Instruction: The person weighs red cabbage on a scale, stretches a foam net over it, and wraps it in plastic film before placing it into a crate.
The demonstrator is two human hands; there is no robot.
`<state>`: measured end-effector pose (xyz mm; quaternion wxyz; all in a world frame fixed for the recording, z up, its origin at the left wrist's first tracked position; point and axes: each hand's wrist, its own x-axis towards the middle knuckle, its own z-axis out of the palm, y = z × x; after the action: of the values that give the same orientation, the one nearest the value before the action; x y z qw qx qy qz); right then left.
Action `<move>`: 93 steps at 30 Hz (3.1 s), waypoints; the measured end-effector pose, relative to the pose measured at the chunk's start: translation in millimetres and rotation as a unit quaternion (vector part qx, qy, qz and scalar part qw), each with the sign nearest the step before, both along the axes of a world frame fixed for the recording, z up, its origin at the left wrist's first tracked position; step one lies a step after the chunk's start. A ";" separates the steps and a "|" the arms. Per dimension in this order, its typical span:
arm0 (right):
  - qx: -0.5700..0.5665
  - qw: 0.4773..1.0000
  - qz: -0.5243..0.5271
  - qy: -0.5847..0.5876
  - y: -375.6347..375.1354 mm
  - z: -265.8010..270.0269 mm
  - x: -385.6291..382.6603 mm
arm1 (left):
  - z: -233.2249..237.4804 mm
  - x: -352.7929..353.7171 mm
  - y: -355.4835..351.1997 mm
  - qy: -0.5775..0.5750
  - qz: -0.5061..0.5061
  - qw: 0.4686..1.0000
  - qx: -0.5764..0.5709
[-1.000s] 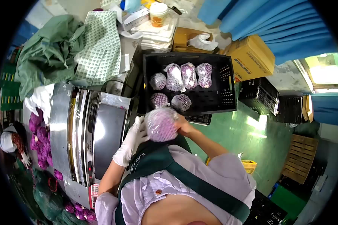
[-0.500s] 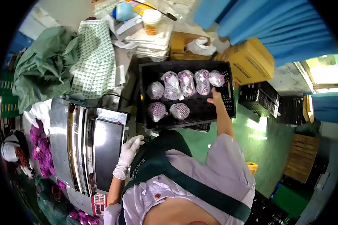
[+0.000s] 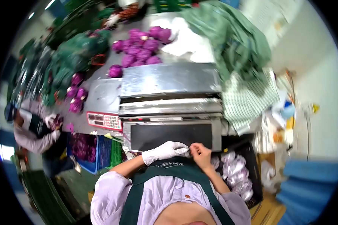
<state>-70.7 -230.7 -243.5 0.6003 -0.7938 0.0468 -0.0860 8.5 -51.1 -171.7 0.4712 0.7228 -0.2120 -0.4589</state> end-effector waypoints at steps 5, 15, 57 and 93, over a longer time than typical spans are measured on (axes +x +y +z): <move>-0.094 0.969 0.178 -0.141 63.6 -16.9 49.9 | 30.6 60.9 82.3 0.069 0.173 0.979 -0.083; -0.138 0.980 0.139 -0.044 87.6 -27.4 68.6 | 2.6 337.8 224.5 -0.354 0.348 0.847 0.189; -0.653 0.681 0.120 -0.308 10.7 23.2 549.1 | 23.0 184.0 338.0 -0.426 0.497 0.739 0.161; -0.027 0.939 0.340 0.039 174.8 130.5 217.5 | 8.2 88.0 124.7 -0.228 0.453 0.805 -0.309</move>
<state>146.8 -55.9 -112.9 0.5695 -0.7811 -0.2053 0.1531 96.4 73.6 -163.5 0.7621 0.6366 -0.0921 0.0741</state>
